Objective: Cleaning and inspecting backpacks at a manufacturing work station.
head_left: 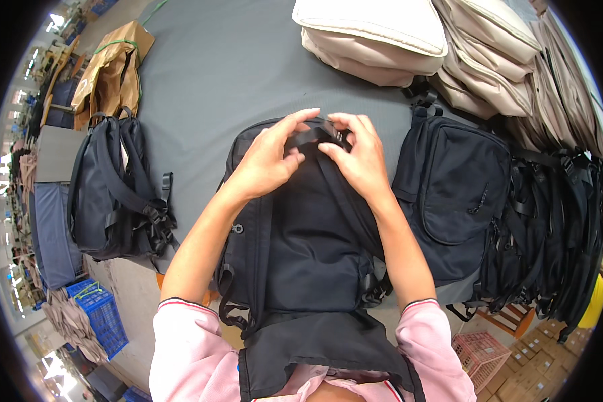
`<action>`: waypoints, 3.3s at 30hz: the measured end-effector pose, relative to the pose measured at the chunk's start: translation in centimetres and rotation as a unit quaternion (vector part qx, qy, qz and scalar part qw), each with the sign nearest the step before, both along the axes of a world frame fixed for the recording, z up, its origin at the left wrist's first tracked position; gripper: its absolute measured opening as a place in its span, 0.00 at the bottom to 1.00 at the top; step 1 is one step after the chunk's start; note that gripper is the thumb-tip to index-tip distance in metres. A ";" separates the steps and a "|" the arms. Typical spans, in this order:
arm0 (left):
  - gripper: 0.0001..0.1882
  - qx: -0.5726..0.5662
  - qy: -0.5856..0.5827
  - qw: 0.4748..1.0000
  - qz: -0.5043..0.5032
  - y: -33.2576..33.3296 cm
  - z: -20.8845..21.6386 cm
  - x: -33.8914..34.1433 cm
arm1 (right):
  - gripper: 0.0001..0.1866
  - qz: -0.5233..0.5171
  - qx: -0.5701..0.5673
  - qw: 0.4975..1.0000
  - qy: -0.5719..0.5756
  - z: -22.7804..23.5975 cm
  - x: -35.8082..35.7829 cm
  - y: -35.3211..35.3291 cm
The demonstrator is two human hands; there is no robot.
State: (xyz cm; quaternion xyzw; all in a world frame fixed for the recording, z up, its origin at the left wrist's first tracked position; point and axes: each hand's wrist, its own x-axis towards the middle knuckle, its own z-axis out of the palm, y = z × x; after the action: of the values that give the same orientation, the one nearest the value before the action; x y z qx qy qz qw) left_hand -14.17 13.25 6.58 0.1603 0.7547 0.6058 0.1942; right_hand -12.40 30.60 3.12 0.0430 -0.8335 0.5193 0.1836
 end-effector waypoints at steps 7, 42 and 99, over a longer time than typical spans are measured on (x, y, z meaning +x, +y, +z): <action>0.07 -0.197 0.307 0.930 0.040 -2.2 -0.2 -4.7 | 0.10 0.089 -0.124 0.971 -0.182 -1.9 -2.9 -0.5; 0.17 0.039 -0.150 0.977 0.147 -5.4 -4.7 -5.8 | 0.08 0.126 -0.066 0.955 -0.260 -1.6 -5.1 -2.2; 0.17 -0.047 -0.097 0.984 0.142 -4.4 -4.9 -3.1 | 0.11 0.090 -0.058 0.979 -0.172 -0.9 -1.3 -3.8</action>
State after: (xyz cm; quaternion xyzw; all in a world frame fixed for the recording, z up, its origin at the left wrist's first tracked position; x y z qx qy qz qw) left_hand -17.29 8.89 1.70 -0.0179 0.7750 0.6037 0.1857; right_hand -13.72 26.77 2.19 0.0174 -0.8140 0.5805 -0.0080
